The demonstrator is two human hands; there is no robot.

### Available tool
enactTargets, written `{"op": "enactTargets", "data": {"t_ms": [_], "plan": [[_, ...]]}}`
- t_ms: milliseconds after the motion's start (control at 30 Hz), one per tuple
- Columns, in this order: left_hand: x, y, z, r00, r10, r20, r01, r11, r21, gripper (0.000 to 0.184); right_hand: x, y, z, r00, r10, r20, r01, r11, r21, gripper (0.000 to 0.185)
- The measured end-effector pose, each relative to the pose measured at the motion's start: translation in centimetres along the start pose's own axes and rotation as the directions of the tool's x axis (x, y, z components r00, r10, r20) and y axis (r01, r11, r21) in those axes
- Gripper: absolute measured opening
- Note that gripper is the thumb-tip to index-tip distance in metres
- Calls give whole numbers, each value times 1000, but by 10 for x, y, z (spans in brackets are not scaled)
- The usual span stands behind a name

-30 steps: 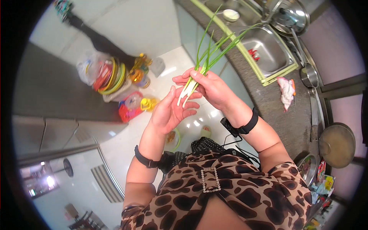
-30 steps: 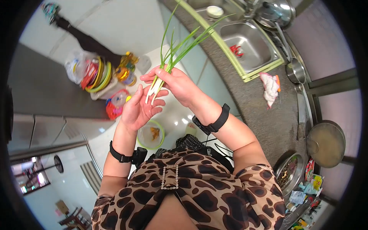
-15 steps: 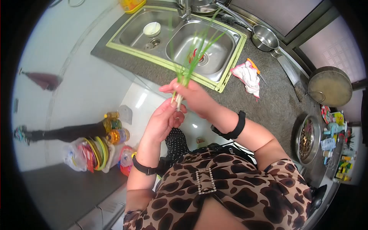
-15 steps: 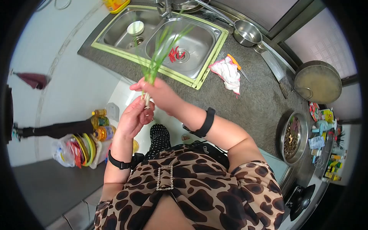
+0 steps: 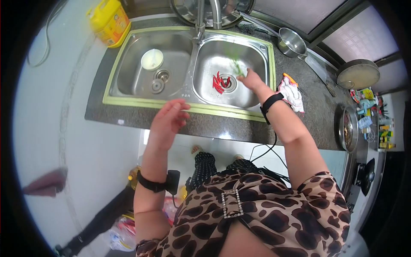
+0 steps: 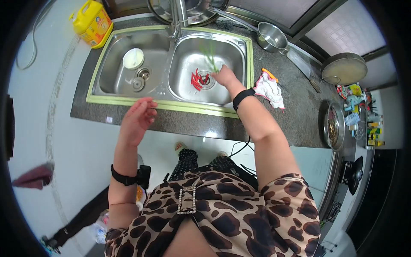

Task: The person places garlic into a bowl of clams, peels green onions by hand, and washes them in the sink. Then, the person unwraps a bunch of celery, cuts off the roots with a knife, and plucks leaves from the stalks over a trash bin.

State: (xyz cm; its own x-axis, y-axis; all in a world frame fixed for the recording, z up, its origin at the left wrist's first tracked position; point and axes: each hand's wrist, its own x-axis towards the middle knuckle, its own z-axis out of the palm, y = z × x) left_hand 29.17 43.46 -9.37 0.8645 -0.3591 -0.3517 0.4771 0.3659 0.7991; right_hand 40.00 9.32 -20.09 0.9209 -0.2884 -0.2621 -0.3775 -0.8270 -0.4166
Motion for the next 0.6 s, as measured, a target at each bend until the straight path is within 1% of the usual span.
{"op": "enactTargets", "data": {"t_ms": [33,67,100,133,167,200,233,267,300,333,367,400,433,467,500,533,600], "plan": [[9,15,-9,1000,17,1,-17,999,46,25,-1,0,5,999,4,-33,-4,1000,3,67],[19,26,-11,1000,7,7,-7,999,51,25,0,4,10,999,4,-54,-4,1000,6,66],[29,40,-16,999,41,-29,-37,990,136,25,1,8,18,994,-70,-89,75,996,54,60],[39,51,-19,995,82,-65,-66,973,221,26,-7,-1,12,993,-61,-103,67,996,59,60],[49,59,-22,993,103,-63,-83,963,256,27,-15,-10,6,997,45,55,-64,906,418,54],[60,65,-20,993,104,-51,-87,960,264,27,-24,-21,-2,968,78,237,-225,682,696,47],[73,70,-18,989,139,-48,-114,934,338,28,-29,-28,-7,941,127,312,-333,495,803,30],[85,73,-15,984,174,-46,-140,902,408,29,-27,-32,-11,944,125,306,-327,490,808,30],[99,72,-9,985,171,-36,-132,864,487,32,-25,-29,-16,912,84,401,-408,279,869,27],[111,74,-4,983,181,-30,-143,858,493,32,-26,-36,-21,884,24,467,-467,54,882,23],[122,76,3,982,186,-43,-122,786,606,34,-28,-42,-26,888,-10,460,-460,2,888,22],[134,79,8,980,193,-55,-98,698,710,37,-28,-47,-30,892,-22,452,-452,-3,892,22],[151,76,6,978,203,-51,-105,688,718,37,-29,-50,-31,896,-36,443,-444,-68,893,22],[173,70,2,927,365,81,-262,481,837,40,-29,-54,-34,901,-48,430,-433,-135,891,22],[190,68,-2,843,479,243,-388,230,893,43,-31,-57,-35,897,-61,437,-440,-184,879,20],[200,66,4,850,468,243,-380,223,898,43,-32,-54,-37,893,-63,445,-448,-197,872,20],[224,64,11,793,491,360,-394,-38,919,49,-36,-55,-37,879,-102,465,-473,-299,828,19]]}}
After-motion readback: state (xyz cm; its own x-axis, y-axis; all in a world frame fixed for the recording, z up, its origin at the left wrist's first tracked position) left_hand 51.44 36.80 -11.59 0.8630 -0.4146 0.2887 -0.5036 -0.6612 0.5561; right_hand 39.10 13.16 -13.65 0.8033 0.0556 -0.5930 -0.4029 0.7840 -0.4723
